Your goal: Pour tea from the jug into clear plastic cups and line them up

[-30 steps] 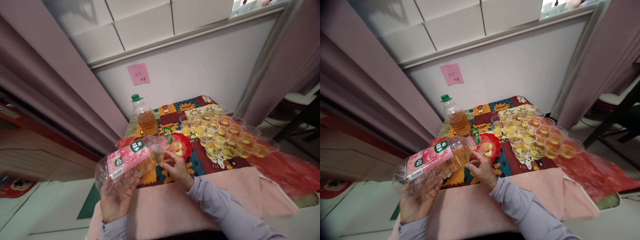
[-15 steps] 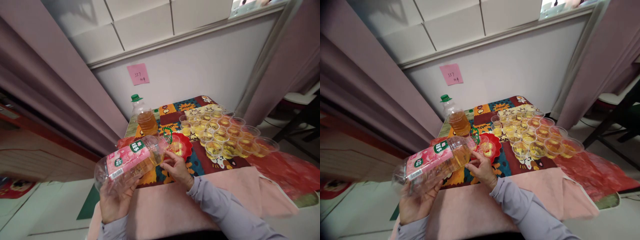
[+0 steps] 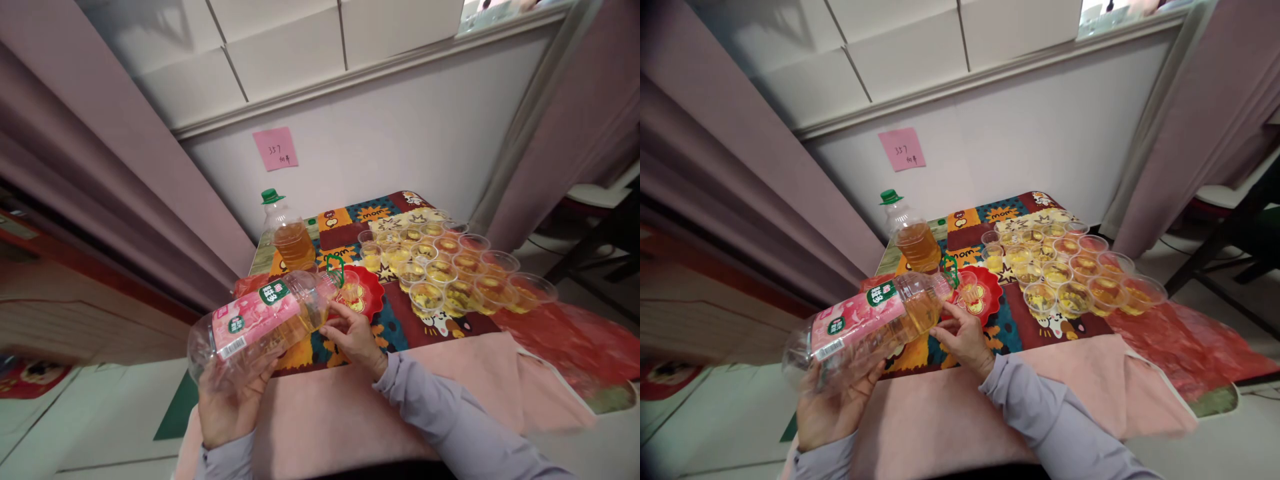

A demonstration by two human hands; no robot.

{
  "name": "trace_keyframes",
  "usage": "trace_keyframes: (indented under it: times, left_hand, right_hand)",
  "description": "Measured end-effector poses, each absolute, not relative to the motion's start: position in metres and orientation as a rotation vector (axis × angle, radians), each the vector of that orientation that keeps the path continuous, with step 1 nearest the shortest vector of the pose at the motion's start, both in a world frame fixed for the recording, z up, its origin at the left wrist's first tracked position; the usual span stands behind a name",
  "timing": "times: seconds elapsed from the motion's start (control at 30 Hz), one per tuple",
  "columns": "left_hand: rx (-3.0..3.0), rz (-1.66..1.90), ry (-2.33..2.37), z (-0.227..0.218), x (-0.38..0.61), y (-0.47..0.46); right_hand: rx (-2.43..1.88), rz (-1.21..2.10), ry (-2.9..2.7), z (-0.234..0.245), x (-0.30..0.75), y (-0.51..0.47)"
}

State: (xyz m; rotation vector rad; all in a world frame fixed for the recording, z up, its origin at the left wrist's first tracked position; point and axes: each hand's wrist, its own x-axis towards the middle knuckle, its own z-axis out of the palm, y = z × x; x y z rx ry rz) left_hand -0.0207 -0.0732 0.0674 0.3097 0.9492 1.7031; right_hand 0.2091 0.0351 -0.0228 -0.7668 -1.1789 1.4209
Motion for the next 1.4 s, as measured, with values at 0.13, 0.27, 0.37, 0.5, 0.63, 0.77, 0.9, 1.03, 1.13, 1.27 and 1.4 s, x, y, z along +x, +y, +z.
trace_keyframes:
  times: [0.13, 0.27, 0.37, 0.5, 0.63, 0.77, 0.9, 1.03, 1.13, 1.27, 1.4]
  left_hand:
    - [0.335, 1.702, 0.949, 0.0686, -0.02, -0.0728]
    - [0.365, 1.702, 0.961, 0.0682, -0.0222, -0.0728]
    - [0.37, 1.691, 0.97, 0.0699, -0.0218, -0.0728]
    - [0.36, 1.689, 0.967, 0.0723, -0.0195, -0.0728]
    - [0.342, 1.695, 0.957, 0.0706, -0.0199, -0.0731]
    - [0.312, 1.706, 0.983, 0.0693, -0.0191, -0.0731]
    - [0.343, 1.721, 1.011, 0.0703, -0.0158, -0.0728]
    - [0.351, 1.744, 1.026, 0.0709, -0.0147, -0.0727]
    - [0.341, 1.737, 1.01, 0.071, -0.0159, -0.0728]
    - [0.336, 1.72, 0.99, 0.0708, -0.0178, -0.0733]
    - [0.315, 1.71, 0.996, 0.0709, -0.0187, -0.074]
  right_hand:
    - [-0.766, 1.425, -1.182, -0.0218, 0.2088, 0.0351]
    - [-0.763, 1.436, -1.185, -0.0223, 0.2083, 0.0354]
    - [-0.778, 1.43, -1.178, -0.0243, 0.2078, 0.0358]
    - [-0.773, 1.418, -1.181, -0.0262, 0.2073, 0.0362]
    - [-0.76, 1.433, -1.178, -0.0259, 0.2073, 0.036]
    - [-0.746, 1.429, -1.19, -0.0252, 0.2076, 0.0359]
    - [-0.742, 1.432, -1.178, -0.0255, 0.2074, 0.0363]
    - [-0.747, 1.445, -1.175, -0.0256, 0.2073, 0.0362]
    - [-0.753, 1.446, -1.157, -0.025, 0.2074, 0.0359]
    - [-0.747, 1.45, -1.151, -0.0237, 0.2078, 0.0361]
    - [-0.75, 1.458, -1.158, -0.0238, 0.2079, 0.0364]
